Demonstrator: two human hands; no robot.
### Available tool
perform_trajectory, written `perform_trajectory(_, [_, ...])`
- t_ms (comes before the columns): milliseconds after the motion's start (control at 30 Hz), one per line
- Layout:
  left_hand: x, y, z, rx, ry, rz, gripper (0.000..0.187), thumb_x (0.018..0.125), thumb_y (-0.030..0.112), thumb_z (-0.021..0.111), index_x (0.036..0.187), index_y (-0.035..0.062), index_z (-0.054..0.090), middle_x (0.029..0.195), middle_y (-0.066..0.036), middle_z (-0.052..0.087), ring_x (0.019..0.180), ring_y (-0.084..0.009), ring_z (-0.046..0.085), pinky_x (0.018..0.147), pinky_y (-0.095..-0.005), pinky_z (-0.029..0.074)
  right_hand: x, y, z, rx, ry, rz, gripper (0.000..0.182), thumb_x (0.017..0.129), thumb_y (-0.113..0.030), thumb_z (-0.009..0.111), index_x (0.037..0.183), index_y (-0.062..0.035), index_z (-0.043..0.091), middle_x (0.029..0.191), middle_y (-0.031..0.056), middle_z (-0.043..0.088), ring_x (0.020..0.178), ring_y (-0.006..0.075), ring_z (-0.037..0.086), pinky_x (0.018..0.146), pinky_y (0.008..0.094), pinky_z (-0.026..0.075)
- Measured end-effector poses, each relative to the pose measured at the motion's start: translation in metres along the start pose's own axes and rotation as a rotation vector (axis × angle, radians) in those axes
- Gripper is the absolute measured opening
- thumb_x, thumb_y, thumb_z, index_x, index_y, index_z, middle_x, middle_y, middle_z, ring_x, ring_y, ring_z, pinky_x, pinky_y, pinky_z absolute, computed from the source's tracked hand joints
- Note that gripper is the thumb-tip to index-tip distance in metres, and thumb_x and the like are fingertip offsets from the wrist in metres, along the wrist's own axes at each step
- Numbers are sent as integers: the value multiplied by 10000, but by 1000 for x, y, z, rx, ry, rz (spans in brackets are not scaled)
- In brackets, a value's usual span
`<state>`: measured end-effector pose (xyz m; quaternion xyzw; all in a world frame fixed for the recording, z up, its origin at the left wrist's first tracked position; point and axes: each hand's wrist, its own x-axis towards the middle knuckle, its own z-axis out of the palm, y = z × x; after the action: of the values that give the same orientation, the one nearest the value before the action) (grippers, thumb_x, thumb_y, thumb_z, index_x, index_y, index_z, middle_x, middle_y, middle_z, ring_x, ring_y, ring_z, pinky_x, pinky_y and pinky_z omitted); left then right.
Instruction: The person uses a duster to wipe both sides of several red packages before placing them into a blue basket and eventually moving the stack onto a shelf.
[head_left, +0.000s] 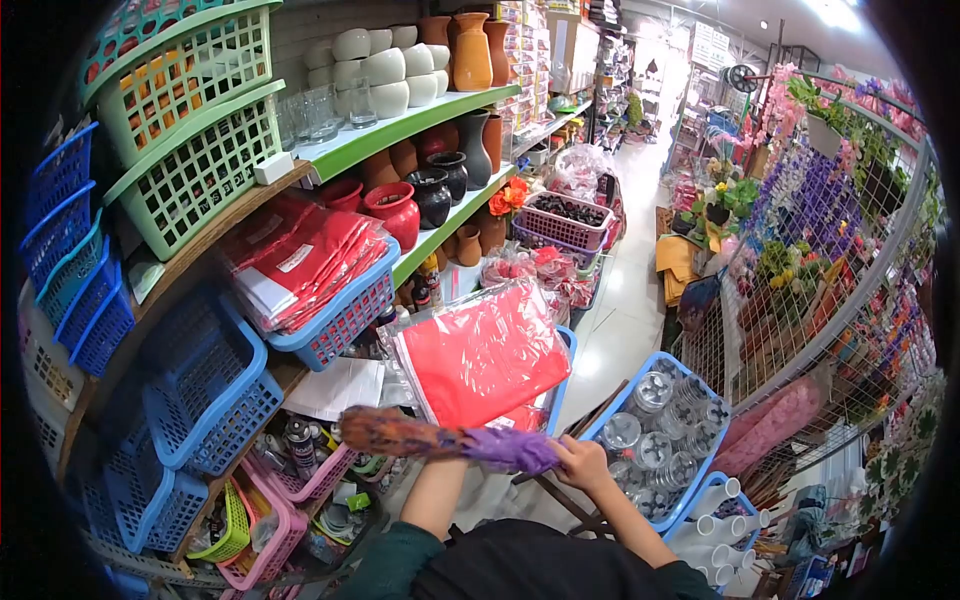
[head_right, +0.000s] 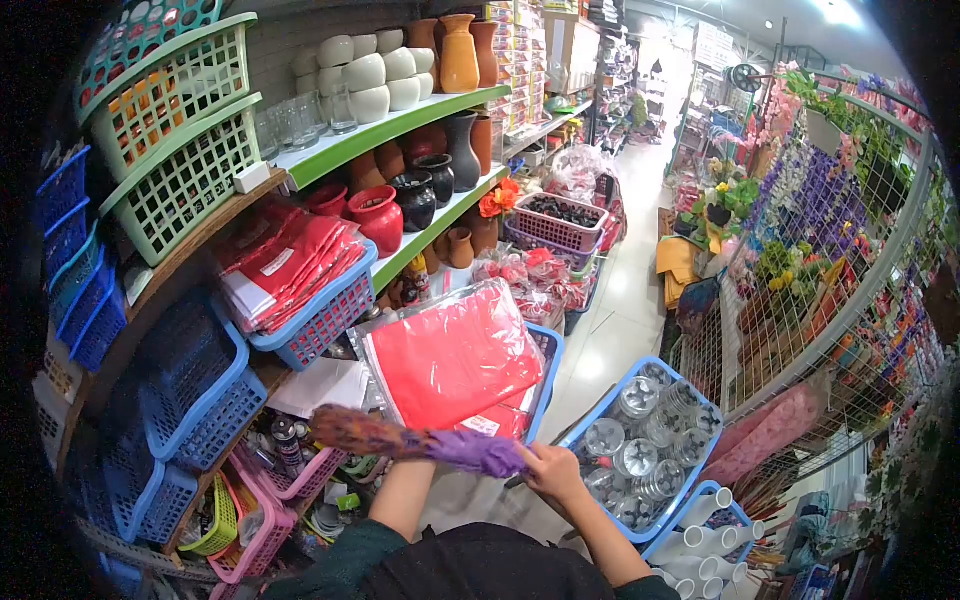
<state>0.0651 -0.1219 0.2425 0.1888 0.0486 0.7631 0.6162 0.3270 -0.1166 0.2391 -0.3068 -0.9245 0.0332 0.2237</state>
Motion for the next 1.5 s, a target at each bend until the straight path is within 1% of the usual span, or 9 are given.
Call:
perform_trajectory(200, [37, 3, 17, 23, 33, -6, 637, 885, 512, 401, 1343, 71, 369, 1294, -113, 474, 1172, -268, 479, 1003, -436, 378, 11, 17, 17, 374, 417, 630, 133, 751, -153, 629, 809, -37, 599, 686, 166, 588, 622, 353, 591, 540, 427, 453])
perform_trajectory(267, [35, 7, 12, 28, 46, -16, 640, 884, 516, 399, 1342, 71, 370, 1294, -113, 474, 1172, -269, 479, 1003, -437, 377, -1, 13, 31, 355, 246, 464, 223, 746, -132, 618, 951, -45, 614, 732, 187, 604, 654, 372, 592, 578, 407, 463])
perform_trajectory(400, [23, -3, 0, 33, 84, -18, 645, 883, 524, 397, 1341, 71, 371, 1294, -112, 474, 1172, -269, 478, 1004, -437, 376, -3, 3, 29, 283, 22, 199, 248, 704, -192, 637, 915, -67, 601, 736, 175, 586, 657, 364, 591, 602, 443, 481])
perform_trajectory(600, [26, 11, -15, 45, 167, -3, 653, 881, 535, 393, 1340, 72, 374, 1294, -112, 475, 1173, -271, 478, 1005, -438, 374, 9, 8, 33, 408, 211, 643, 208, 757, -110, 606, 951, -36, 590, 739, 211, 589, 688, 386, 593, 601, 437, 467])
perform_trajectory(700, [23, 9, -26, 53, 214, -16, 657, 880, 541, 391, 1340, 72, 375, 1294, -111, 475, 1174, -272, 477, 1005, -438, 373, -5, -5, 54, 389, 14, 296, 283, 718, -138, 633, 974, -25, 591, 816, 178, 614, 711, 379, 596, 602, 417, 483])
perform_trajectory(800, [15, 6, -38, 64, 258, -22, 661, 879, 546, 390, 1339, 72, 376, 1294, -111, 475, 1174, -272, 477, 1006, -439, 373, -8, -6, 64, 294, -149, 232, 327, 729, -189, 648, 1032, -87, 581, 882, 165, 614, 722, 367, 604, 619, 437, 495])
perform_trajectory(933, [19, 2, -49, 75, 313, -40, 666, 878, 554, 387, 1338, 73, 378, 1294, -111, 475, 1175, -273, 476, 1007, -439, 371, 14, 14, 86, 427, 53, 721, 217, 817, -165, 571, 988, -31, 555, 794, 249, 598, 751, 438, 574, 641, 495, 447])
perform_trajectory(1267, [-3, -15, -60, 109, 380, -100, 680, 874, 573, 381, 1336, 74, 382, 1294, -110, 476, 1176, -275, 475, 1009, -440, 369, 53, 103, 173, -379, -277, 623, 144, 775, -130, 513, 880, -46, 563, 820, 158, 640, 817, 328, 596, 659, 434, 454])
perform_trajectory(1500, [4, -18, -44, 128, 344, -99, 690, 872, 586, 377, 1335, 74, 384, 1294, -109, 476, 1177, -277, 474, 1010, -441, 367, 58, 79, 125, -406, -209, 583, 669, 735, -291, 669, 1292, -18, 418, 1081, 262, 539, 1024, 408, 511, 829, 426, 438])
